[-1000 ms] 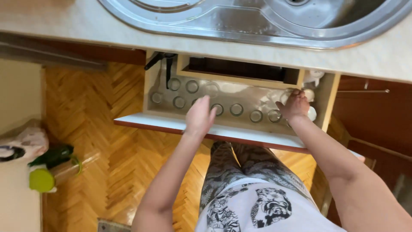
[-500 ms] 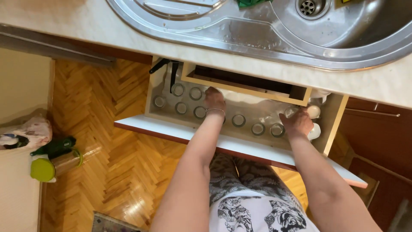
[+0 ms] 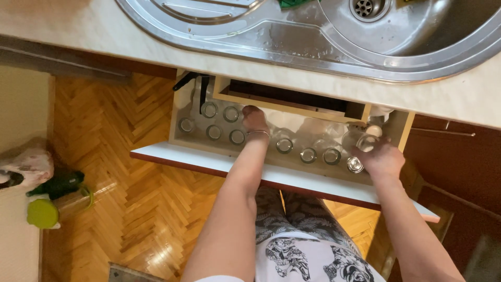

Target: Retrieving glasses from a drawer and serving cooked potatoes from a pan onto plates at a dining table

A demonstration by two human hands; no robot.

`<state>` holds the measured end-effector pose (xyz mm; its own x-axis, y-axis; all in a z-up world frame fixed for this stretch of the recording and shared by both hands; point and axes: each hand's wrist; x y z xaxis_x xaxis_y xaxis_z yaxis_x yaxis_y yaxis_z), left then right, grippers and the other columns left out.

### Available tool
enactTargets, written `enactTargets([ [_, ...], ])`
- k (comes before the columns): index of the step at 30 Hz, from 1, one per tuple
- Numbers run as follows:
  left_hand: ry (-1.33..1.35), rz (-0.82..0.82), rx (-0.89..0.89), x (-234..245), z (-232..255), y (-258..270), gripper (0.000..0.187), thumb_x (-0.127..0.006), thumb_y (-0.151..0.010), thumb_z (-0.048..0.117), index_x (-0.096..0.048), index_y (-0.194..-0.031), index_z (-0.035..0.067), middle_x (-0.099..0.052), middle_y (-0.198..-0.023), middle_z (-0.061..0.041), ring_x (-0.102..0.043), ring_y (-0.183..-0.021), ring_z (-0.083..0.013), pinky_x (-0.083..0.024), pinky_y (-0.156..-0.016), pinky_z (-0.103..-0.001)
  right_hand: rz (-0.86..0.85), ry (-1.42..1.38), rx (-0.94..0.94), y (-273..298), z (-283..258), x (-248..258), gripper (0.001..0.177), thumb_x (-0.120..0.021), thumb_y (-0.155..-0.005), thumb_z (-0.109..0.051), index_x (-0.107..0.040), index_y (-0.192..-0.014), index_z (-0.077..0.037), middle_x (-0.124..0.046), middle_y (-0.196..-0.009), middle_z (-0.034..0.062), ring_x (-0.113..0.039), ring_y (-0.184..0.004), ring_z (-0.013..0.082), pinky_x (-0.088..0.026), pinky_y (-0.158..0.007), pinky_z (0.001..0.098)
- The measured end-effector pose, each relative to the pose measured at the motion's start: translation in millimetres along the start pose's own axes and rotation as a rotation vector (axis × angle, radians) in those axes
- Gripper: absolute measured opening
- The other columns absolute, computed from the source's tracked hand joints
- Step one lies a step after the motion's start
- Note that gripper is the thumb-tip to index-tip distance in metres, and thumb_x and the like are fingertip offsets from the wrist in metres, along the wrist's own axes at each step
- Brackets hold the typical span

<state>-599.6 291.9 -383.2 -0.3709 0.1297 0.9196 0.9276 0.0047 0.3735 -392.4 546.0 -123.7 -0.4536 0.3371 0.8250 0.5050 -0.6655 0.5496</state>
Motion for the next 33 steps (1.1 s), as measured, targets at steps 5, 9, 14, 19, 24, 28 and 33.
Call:
enactTargets([
  [5, -0.075, -0.193, -0.060, 58.1, -11.6, 24.8, 0.085, -0.074, -0.079, 0.041, -0.041, -0.144, -0.003, -0.054, -0.123, -0.013, -0.062, -0.109, -0.0201, -0.058, -0.074, -0.030, 0.007, -0.620, -0.054, 54.1, 28.7, 31.6, 0.056, -0.075, -0.081, -0.050, -0.063, -0.111, -0.005, -0.072, -0.105, 0.0168, -0.068, -0.099, 0.0327, -0.052, -0.089, 0.0439],
  [9, 0.202, -0.334, -0.067, 169.7, -39.4, 66.2, 0.078, -0.087, -0.070, 0.056, -0.061, -0.126, 0.008, -0.061, -0.123, -0.012, -0.070, -0.105, -0.0266, -0.061, -0.081, -0.038, -0.153, -1.652, 0.184, 64.4, 68.1, -26.9, 0.046, -0.062, -0.090, -0.021, -0.052, -0.132, -0.003, -0.063, -0.127, 0.0117, -0.066, -0.112, 0.0257, -0.053, -0.100, 0.0400],
  [14, 0.775, -0.422, 0.036, 297.4, -113.4, 133.0, 0.050, -0.077, -0.063, 0.052, -0.071, -0.091, 0.011, -0.072, -0.092, -0.004, -0.065, -0.087, -0.0209, -0.048, -0.069, -0.037, -0.673, -2.064, 0.625, 116.6, 47.4, -30.4, 0.076, -0.094, -0.077, -0.046, -0.064, -0.129, 0.000, -0.070, -0.116, 0.0156, -0.070, -0.098, 0.0280, -0.058, -0.084, 0.0367],
  [19, 1.883, -0.816, -0.662, 251.8, -203.1, 183.8, 0.063, -0.068, -0.095, 0.057, -0.065, -0.131, 0.005, -0.071, -0.103, -0.003, -0.060, -0.076, -0.0027, -0.047, -0.057, -0.013, -1.075, -2.028, 0.648, 142.4, 29.1, -82.9, 0.073, -0.091, -0.080, -0.052, -0.068, -0.124, 0.001, -0.074, -0.107, 0.0170, -0.071, -0.088, 0.0299, -0.056, -0.081, 0.0425],
  [24, 2.332, -1.055, -0.712, 175.1, -234.5, 228.8, 0.074, -0.068, -0.083, 0.057, -0.060, -0.124, -0.004, -0.067, -0.103, -0.017, -0.065, -0.088, -0.0226, -0.053, -0.071, -0.031, -1.286, -2.106, 0.419, 136.0, 30.0, -133.9, 0.079, -0.089, -0.074, -0.050, -0.059, -0.128, -0.001, -0.067, -0.101, 0.0164, -0.061, -0.076, 0.0209, -0.052, -0.078, 0.0364],
  [28, 2.456, -1.112, -0.579, 123.4, -251.1, 217.2, 0.078, -0.069, -0.083, 0.045, -0.051, -0.137, -0.009, -0.067, -0.110, -0.028, -0.067, -0.099, -0.0358, -0.055, -0.091, -0.043, -1.111, -2.209, 0.463, 122.5, 34.5, -158.5, 0.079, -0.081, -0.078, -0.050, -0.060, -0.126, 0.009, -0.063, -0.106, 0.0237, -0.053, -0.078, 0.0245, -0.042, -0.067, 0.0361],
  [33, 2.238, -1.195, -0.771, 98.4, -253.5, 191.8, 0.092, -0.077, -0.073, 0.071, -0.058, -0.129, 0.001, -0.067, -0.101, -0.020, -0.064, -0.087, -0.0275, -0.051, -0.076, -0.038, -0.870, -2.275, 0.393, 124.9, 32.5, -167.0, 0.061, -0.080, -0.080, -0.046, -0.070, -0.117, 0.002, -0.068, -0.118, 0.0256, -0.061, -0.088, 0.0320, -0.047, -0.070, 0.0393],
])
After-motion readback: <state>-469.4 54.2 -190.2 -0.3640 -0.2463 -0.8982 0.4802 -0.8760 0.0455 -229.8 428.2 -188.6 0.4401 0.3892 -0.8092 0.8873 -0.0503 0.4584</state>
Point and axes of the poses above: each hand's wrist, its own y-axis away from the middle knuckle, its own x-axis out of the back of the hand, z = x × y
